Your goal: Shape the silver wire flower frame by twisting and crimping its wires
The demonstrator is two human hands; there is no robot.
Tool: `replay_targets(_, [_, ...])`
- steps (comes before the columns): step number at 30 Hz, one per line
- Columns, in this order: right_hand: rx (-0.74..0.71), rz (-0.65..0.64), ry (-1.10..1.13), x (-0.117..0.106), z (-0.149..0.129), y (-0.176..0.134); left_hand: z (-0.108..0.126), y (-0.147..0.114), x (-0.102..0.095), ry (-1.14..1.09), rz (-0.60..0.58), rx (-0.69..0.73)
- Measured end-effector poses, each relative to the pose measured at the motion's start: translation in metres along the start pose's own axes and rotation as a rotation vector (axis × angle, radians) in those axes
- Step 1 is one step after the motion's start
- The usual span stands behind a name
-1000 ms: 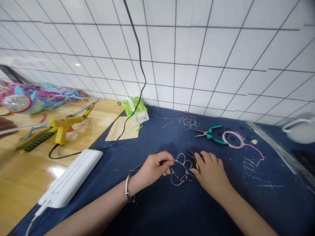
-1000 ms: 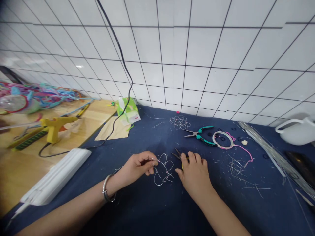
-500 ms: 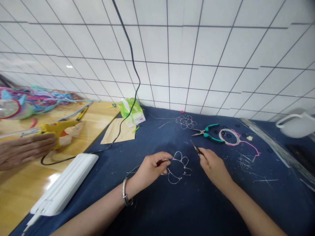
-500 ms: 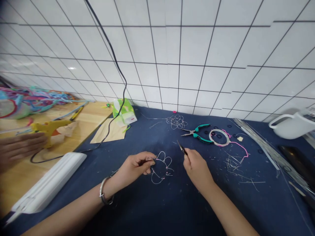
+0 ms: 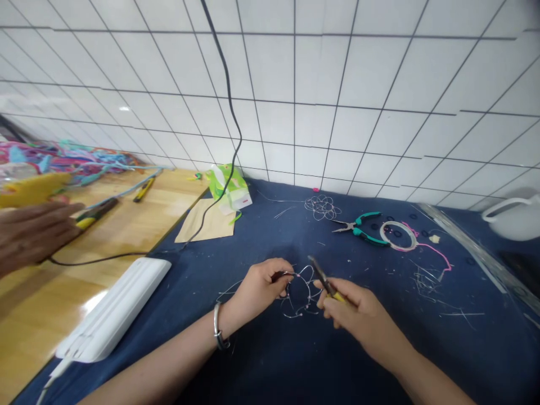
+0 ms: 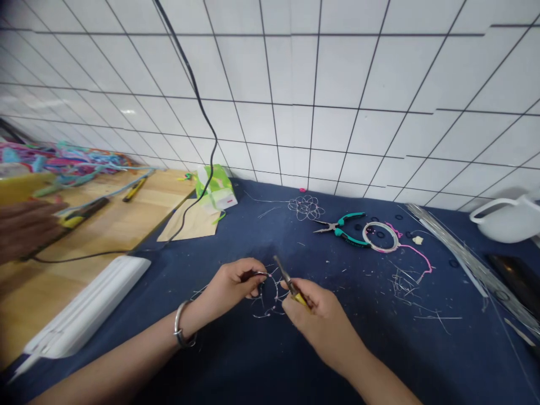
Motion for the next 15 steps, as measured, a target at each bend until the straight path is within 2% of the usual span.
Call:
replay_targets(3, [-0.295,0.031,-0.658,-0.003,-0.024,-0.001,-0.001,0.000,0.001,0.005,-0.009,-0.023])
replay_targets(6, [-0.504,0.003,-1.033,0.011,-0.033,-0.006,-0.004,0.000,0.001,-0.008,-0.007,-0.058])
replay_targets(10, [-0.553,0.009,-1.314,0.019,-0.032,-0.007,-0.008,-0.001,0.002,-0.099,-0.013,-0.095])
replay_targets(15, [-0.510,0.027,-1.408,0.017,-0.030,-0.005,-0.003,-0.003,0.008,-0.158,-0.095,-0.094])
Point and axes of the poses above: each hand's wrist, its own y-axis towards the middle knuckle, its own x-axis out of the palm, z = x × y, the point moved 9 cm from there along y, towards the middle knuckle, and after that the axes turned 11 degrees about -x, right-handed, at the moved point
